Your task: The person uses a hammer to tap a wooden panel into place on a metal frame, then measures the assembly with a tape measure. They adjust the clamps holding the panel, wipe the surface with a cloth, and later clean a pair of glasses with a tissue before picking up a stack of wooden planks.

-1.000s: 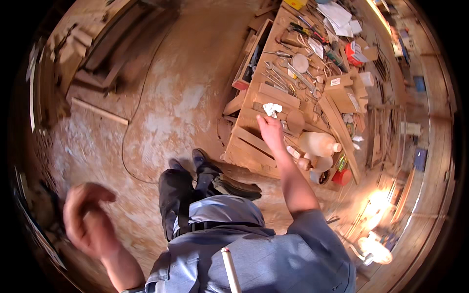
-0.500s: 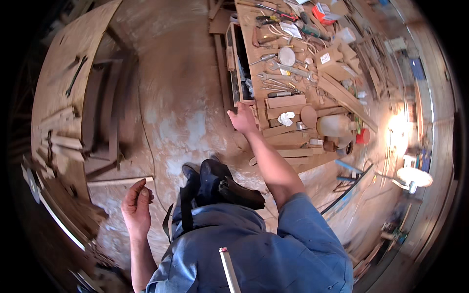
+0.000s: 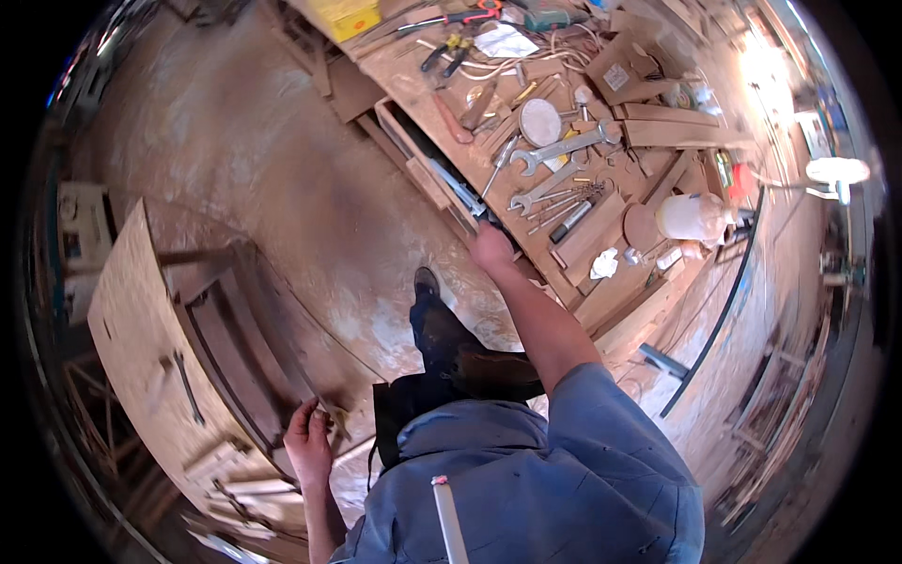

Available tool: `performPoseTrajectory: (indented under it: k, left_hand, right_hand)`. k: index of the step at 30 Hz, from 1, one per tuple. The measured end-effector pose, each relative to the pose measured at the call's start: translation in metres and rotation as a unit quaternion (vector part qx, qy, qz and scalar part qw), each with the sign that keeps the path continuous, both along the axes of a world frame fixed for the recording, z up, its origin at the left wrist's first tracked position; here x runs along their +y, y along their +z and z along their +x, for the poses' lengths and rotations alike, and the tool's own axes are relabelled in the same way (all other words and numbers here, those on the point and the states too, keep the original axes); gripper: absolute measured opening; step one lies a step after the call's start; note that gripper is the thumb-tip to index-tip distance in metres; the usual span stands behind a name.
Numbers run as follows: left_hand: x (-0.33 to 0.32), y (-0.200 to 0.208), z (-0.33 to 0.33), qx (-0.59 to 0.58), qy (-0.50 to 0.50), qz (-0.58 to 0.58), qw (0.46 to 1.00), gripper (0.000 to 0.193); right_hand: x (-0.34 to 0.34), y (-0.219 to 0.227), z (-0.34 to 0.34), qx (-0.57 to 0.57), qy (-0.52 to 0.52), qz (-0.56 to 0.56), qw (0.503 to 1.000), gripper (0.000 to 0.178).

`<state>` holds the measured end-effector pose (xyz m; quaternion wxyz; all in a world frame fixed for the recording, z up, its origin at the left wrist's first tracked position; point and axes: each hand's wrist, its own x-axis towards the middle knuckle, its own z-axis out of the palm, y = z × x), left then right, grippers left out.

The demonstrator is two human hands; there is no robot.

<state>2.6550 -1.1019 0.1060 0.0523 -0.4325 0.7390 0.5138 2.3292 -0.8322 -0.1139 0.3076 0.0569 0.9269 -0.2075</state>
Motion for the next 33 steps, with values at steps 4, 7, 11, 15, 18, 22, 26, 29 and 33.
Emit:
performPoseTrajectory:
  k: [4, 7, 11, 15, 18, 22, 26, 29, 33]
  left_hand:
    - [-0.044, -0.004, -0.053, -0.042, -0.081, 0.000, 0.996, 0.028]
    - [-0.072, -0.013, -0.088, -0.036, -0.111, 0.027, 0.993, 0.027]
    - [-0.108, -0.033, -0.133, -0.053, -0.198, 0.063, 0.977, 0.026]
    - [-0.132, -0.045, -0.191, -0.063, -0.319, 0.051, 0.944, 0.027]
    - [-0.137, -0.057, -0.236, -0.055, -0.442, 0.007, 0.895, 0.027]
    - [-0.105, -0.080, -0.295, 0.014, -0.601, -0.040, 0.798, 0.028]
    - [-0.036, -0.116, -0.344, 0.020, -0.692, -0.049, 0.720, 0.031]
    - [0.029, -0.163, -0.376, 0.058, -0.694, -0.033, 0.717, 0.034]
    - [0.092, -0.236, -0.407, 0.002, -0.600, 0.023, 0.800, 0.043]
  right_hand:
    - [0.013, -0.048, 0.012, 0.090, -0.022, 0.044, 0.995, 0.030]
    - [0.001, -0.037, 0.004, 0.064, -0.013, 0.068, 0.996, 0.030]
    - [-0.008, -0.030, 0.014, 0.078, -0.023, 0.088, 0.993, 0.028]
    - [-0.032, -0.030, 0.037, 0.064, -0.040, 0.087, 0.993, 0.024]
    - [-0.061, -0.038, 0.061, 0.041, -0.060, 0.087, 0.994, 0.021]
    - [-0.080, -0.039, 0.082, 0.085, -0.111, 0.069, 0.988, 0.019]
    - [-0.082, -0.019, 0.076, 0.051, -0.127, 0.046, 0.989, 0.018]
    - [-0.077, -0.007, 0.073, 0.089, -0.155, -0.017, 0.984, 0.024]
    - [-0.070, 0.021, 0.057, 0.270, -0.187, -0.125, 0.936, 0.029]
